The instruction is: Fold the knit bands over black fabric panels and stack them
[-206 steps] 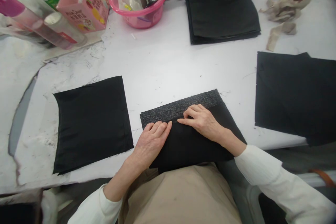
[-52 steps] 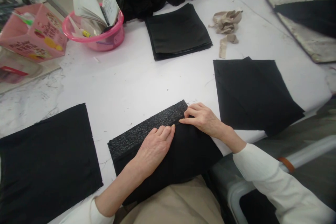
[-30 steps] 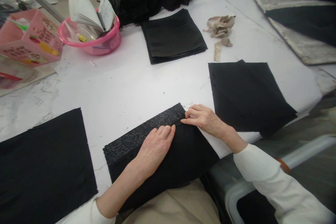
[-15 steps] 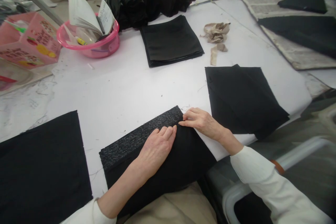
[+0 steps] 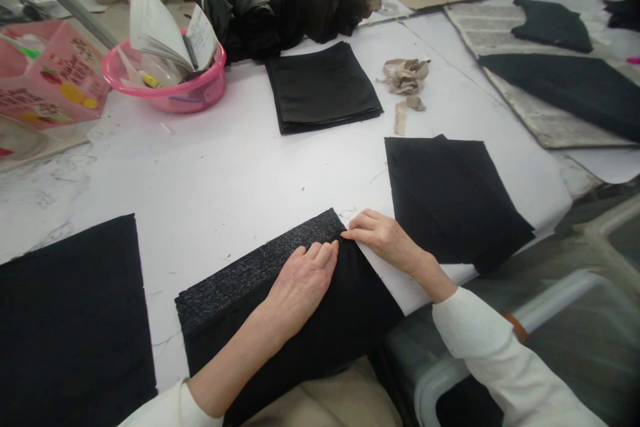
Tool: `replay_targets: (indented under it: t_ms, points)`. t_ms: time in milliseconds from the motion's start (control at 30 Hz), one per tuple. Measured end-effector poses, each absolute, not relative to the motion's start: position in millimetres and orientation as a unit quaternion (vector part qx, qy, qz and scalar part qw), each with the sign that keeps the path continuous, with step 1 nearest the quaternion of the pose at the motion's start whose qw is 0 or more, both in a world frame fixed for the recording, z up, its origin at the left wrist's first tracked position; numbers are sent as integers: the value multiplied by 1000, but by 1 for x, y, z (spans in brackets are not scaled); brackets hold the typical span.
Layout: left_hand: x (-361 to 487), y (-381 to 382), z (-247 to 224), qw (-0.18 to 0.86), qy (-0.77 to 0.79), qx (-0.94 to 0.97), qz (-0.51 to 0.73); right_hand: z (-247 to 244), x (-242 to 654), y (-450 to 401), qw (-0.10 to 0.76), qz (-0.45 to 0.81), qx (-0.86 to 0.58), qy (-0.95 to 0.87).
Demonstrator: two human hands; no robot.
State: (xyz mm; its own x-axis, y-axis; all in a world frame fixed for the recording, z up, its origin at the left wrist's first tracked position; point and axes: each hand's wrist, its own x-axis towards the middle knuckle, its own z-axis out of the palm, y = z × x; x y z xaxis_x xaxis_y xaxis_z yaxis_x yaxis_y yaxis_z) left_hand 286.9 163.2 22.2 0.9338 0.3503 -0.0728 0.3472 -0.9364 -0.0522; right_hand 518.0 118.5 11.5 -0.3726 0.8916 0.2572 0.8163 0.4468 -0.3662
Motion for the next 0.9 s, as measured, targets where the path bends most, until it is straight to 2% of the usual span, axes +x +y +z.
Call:
replay_targets:
  t_ms: [200, 433, 900]
  points:
    - [288, 163, 20, 27, -169, -985, 31, 13, 524, 113, 282, 129, -570, -761]
    - [287, 163, 23, 24, -175, -984, 30, 4, 517, 114, 221, 66, -555, -800]
    - [296, 164, 23, -15, -197, -979, 44, 1, 517, 110, 181, 24, -535, -825]
